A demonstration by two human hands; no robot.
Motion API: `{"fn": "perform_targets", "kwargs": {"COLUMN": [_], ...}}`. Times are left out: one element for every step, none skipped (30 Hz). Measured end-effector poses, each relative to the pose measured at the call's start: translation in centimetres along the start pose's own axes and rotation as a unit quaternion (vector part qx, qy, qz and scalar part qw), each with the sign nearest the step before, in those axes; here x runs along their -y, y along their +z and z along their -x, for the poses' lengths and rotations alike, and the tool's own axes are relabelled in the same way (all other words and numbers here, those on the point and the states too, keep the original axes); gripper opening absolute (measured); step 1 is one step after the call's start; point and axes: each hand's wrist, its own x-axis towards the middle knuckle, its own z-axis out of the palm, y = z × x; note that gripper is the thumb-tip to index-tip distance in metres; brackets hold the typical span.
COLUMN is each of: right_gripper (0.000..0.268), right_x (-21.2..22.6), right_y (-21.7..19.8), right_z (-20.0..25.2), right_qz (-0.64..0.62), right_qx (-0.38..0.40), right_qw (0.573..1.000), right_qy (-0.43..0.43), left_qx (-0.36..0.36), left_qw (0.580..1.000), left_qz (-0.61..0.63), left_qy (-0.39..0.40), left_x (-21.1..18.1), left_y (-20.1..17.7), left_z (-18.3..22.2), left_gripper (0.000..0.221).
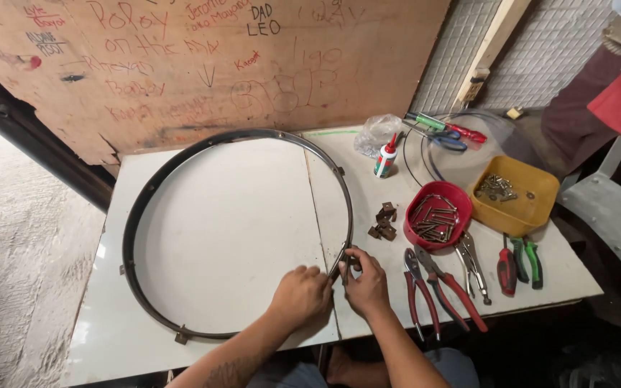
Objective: Repairing a drum by attaching hardware to the hoop using a wrench
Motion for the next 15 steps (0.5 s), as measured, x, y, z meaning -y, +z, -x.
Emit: {"fn": "perform_targets", "kwargs": {"right_gripper": [0.034,0.034,0.034,0.034,0.034,0.033,0.033,0.035,0.037,0.037,0.036,0.036,0.036,0.035,0.034], "right_x": [0.1,0.3,0.4,0.1,-0.1,-0.3,-0.4,-0.3,-0.2,0.2,0.6,0.8,0.6,0.4,0.2], "right_y": [-0.1,-0.2,-0.2,-0.1,-0.1,0.2,-0.1,-0.1,-0.1,-0.3,-0.6,-0.8,-0.6,-0.6,-0.5], "right_z": [-0.2,-0.1,-0.1,-0.3,-0.6,-0.3,0.4,0.1,-0.2,-0.4,-0.6,-0.4,-0.6,-0.7,-0.9], "right_qz": [0.0,-0.001,-0.002,0.0,-0.005,-0.011,-0.011,-0.014,-0.017,-0.02,-0.013,-0.006,-0.008,-0.007,-0.005], "right_qx": [0.0,0.003,0.006,0.006,-0.007,-0.015,-0.009,-0.008,-0.006,-0.013,0.006,0.027,0.025,0.017,0.009], "right_qw": [1.0,1.0,1.0,1.0,1.0,0.999,0.999,0.999,0.999,0.999,1.0,0.999,0.999,0.998,0.997], "right_qy": [-0.002,0.004,0.009,0.01,-0.019,-0.046,-0.043,-0.04,-0.038,-0.035,0.002,0.041,0.046,0.059,0.072], "left_qx": [-0.002,-0.011,-0.02,-0.02,-0.031,-0.038,-0.035,-0.012,0.011,0.015,0.006,0.0,0.005,0.002,-0.001], "left_qw": [1.0,1.0,0.999,0.999,0.999,0.999,0.999,1.0,0.999,0.999,0.999,0.999,0.999,0.999,0.999], "left_qz": [-0.001,-0.019,-0.037,-0.035,-0.026,-0.018,-0.017,0.005,0.027,0.025,0.031,0.039,0.038,0.041,0.043], "left_qy": [0.0,-0.006,-0.011,-0.012,-0.008,-0.009,-0.014,-0.026,-0.038,-0.031,-0.033,-0.038,-0.035,-0.024,-0.013], "left_x": [-0.1,-0.3,-0.4,-0.4,-0.4,-0.5,-1.2,-1.1,-1.1,-0.9,-0.7,-0.7,-0.7,-0.9,-1.1], "left_y": [0.1,0.1,0.3,0.1,0.0,-0.2,-0.3,-0.5,-0.8,-0.2,0.4,1.1,1.2,1.3,1.4], "left_z": [0.2,0.5,0.8,0.6,0.4,0.8,1.3,1.0,0.6,0.4,0.2,0.5,0.1,-0.2,-0.5], "left_gripper": [0.032,0.03,0.028,0.028,0.026,0.023,0.023,0.025,0.027,0.027,0.025,0.023,0.023,0.022,0.021]}}
